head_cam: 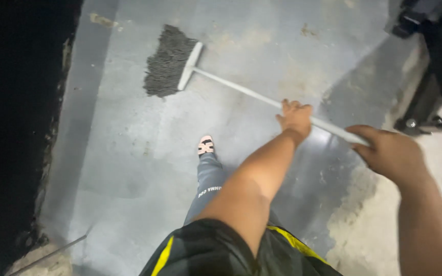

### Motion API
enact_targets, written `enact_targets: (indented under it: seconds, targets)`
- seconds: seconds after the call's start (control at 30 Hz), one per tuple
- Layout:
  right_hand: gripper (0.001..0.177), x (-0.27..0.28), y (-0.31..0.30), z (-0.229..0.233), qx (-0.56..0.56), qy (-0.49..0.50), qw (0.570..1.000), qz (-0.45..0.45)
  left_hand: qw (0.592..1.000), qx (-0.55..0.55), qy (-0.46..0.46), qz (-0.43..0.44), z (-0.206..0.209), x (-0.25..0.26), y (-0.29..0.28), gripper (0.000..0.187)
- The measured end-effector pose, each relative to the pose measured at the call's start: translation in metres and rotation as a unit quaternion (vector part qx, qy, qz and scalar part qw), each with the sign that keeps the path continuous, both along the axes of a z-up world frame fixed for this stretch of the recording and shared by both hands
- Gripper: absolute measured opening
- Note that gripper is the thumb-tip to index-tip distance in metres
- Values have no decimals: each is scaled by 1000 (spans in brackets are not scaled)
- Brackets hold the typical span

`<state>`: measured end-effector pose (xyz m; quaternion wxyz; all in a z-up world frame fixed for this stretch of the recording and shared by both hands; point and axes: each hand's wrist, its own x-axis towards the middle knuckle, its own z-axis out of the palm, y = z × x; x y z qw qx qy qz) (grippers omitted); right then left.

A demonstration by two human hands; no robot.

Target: Mopping the gym floor around exercise equipment.

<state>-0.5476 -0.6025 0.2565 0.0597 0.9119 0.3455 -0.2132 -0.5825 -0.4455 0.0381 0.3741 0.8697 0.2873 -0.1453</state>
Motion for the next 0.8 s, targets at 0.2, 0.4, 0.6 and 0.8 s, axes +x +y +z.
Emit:
enact_targets:
  seconds: [0.2, 0.4, 0.6, 0.8]
  targets:
    - [43, -25, -136, 35, -95, -7, 980, -176, 994, -40, -32, -100, 27, 30, -153, 33]
    - [37, -70, -273, -12, -100, 70, 916, -381, 961, -41, 12, -273, 61, 23, -250, 37]
    - [34, -134, -294, -68, 65, 106, 850, -512, 911, 28, 15, -412, 18, 11, -276, 32]
    - [35, -134, -224, -114, 223, 71, 829, -508, 900, 53, 66, -428, -2, 30, -217, 30]
